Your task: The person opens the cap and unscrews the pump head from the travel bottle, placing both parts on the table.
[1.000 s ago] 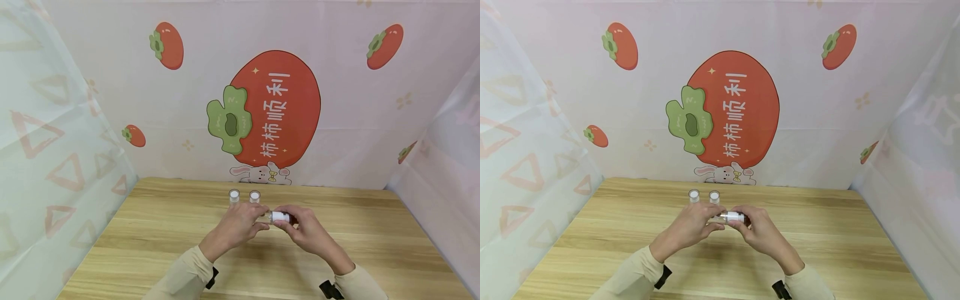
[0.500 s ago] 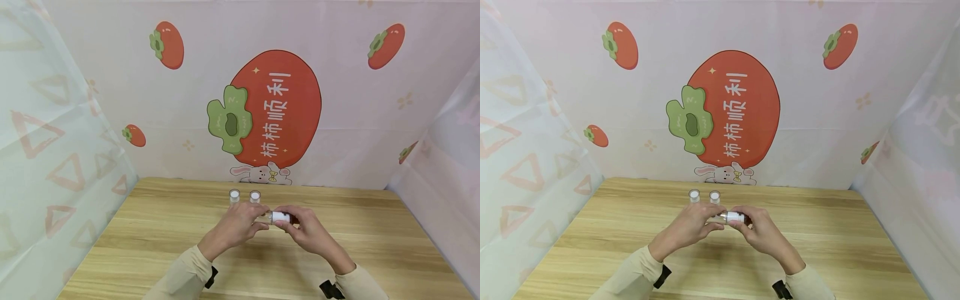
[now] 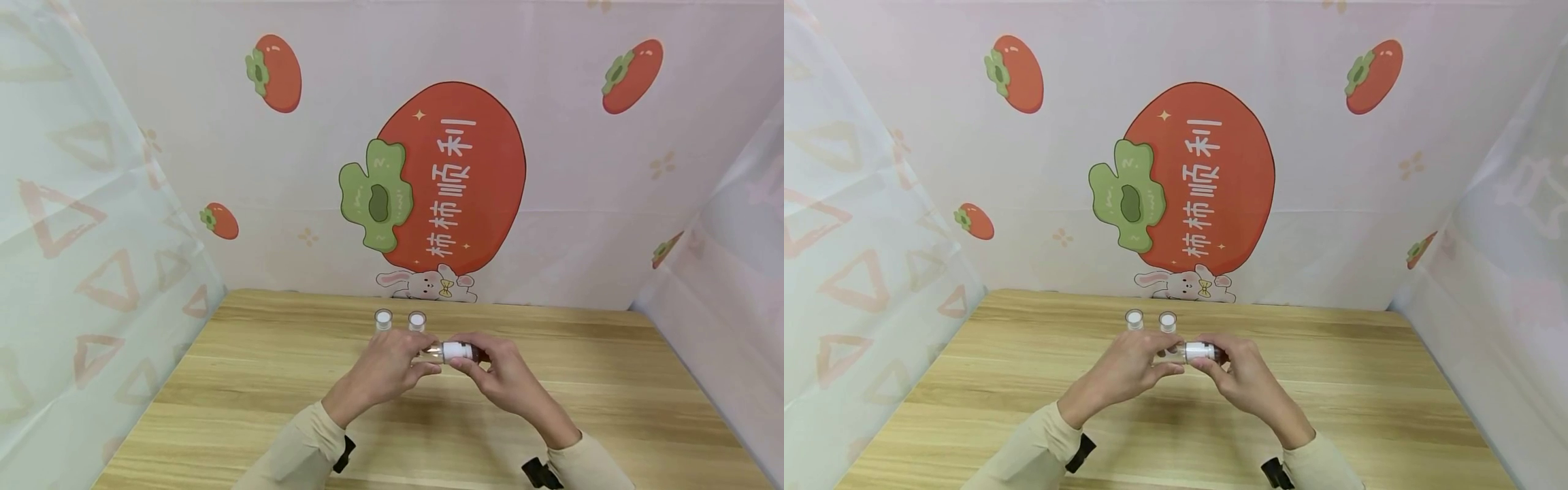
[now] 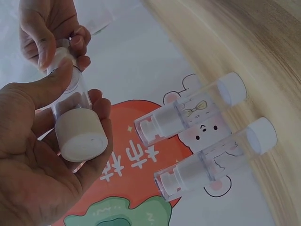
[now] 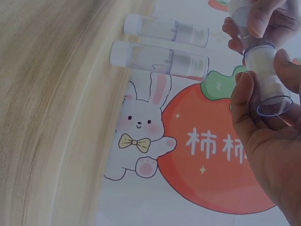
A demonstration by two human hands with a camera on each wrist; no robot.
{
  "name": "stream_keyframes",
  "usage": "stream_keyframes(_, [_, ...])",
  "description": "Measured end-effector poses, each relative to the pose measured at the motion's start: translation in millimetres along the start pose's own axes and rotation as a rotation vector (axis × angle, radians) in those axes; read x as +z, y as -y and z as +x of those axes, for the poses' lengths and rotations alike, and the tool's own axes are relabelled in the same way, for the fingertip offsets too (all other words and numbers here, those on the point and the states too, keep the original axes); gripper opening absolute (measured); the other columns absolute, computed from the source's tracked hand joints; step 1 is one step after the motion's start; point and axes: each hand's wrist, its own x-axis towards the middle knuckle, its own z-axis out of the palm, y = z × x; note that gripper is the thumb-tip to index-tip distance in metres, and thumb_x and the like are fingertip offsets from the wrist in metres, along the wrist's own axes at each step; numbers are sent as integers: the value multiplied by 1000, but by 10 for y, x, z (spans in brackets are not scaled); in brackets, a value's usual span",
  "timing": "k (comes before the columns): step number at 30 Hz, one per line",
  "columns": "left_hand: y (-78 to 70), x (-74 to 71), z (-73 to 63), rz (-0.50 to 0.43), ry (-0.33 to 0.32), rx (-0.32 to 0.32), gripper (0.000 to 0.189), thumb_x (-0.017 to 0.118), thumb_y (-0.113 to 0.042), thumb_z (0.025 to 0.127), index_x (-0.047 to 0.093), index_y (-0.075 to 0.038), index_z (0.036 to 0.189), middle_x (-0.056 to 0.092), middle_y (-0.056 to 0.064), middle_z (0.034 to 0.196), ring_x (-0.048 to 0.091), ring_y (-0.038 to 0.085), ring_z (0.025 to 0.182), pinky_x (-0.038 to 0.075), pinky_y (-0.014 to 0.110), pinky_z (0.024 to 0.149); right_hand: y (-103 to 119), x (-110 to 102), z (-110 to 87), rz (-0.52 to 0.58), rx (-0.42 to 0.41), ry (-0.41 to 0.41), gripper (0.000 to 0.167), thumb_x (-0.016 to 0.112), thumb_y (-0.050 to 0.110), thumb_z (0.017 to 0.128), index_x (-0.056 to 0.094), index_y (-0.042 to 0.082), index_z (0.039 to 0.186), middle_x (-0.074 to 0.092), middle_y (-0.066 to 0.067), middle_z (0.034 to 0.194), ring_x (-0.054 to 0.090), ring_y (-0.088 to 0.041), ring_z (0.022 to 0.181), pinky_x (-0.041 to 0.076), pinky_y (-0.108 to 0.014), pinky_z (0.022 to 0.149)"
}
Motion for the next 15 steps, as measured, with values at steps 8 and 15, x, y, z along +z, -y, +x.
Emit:
stream_keyframes(8, [4,-18,-10,29,-2,-8,27,83,-29,85,75,-14,105,74,-5,91,63,6,76,51,26,65,-5,-11,-15,-8,4,0,20,78,8,89,71,8,108,67,5,92,59,-9,73,55,-25,62])
stream_keyframes(15, [12,-24,-17,43,25,-31,29,85,-28,84,75,-14,107,73,-6,92,67,10,82,53,26,67,-49,-12,-36,-14,13,16,27,81,9,87,69,11,111,68,7,98,63,-9,77,57,-26,66])
